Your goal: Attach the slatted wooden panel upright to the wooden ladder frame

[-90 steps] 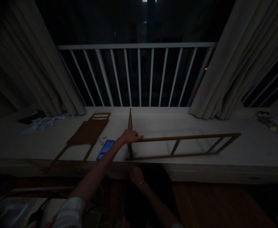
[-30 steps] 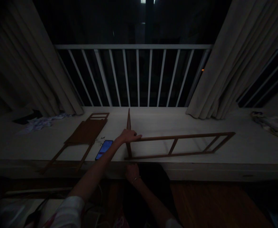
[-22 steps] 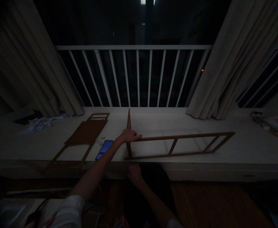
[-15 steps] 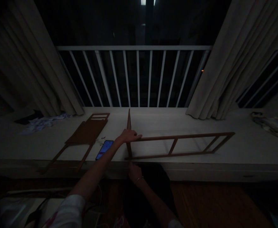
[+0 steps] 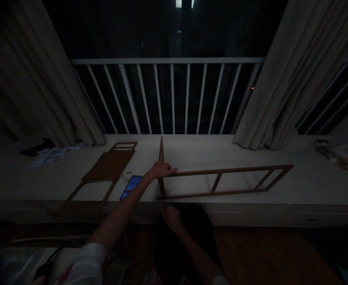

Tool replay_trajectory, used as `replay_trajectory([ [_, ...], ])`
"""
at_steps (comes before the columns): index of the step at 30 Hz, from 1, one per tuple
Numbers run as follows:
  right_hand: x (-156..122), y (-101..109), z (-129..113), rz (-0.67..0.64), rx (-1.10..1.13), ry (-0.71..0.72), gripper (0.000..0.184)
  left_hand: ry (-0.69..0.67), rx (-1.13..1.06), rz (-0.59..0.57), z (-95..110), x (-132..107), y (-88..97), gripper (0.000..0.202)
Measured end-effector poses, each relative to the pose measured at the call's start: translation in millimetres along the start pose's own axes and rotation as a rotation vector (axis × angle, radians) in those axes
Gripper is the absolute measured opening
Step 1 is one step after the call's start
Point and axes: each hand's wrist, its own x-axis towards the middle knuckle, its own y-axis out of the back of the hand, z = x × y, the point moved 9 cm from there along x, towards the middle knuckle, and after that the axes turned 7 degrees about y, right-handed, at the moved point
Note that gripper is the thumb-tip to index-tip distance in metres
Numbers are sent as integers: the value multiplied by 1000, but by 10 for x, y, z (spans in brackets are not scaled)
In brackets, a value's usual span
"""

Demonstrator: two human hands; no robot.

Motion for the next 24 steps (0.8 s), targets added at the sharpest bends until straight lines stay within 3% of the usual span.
replay_trajectory([
  [3,27,-204,58,-3,373,-74,38,-9,1,2,7,-2,3,66],
  [7,64,-420,31,-20,566,-133,46,-3,4,3,7,-4,6,67],
  [11,39,-464,-38,28,680,-172,56,4,4,5,6,-13,16,66],
  [16,-61,-451,-93,157,1037,-266,60,-1,4,-3,12,-18,22,66],
  [24,-51,-602,-124,232,1469,-340,45,3,3,-12,9,-21,33,64],
])
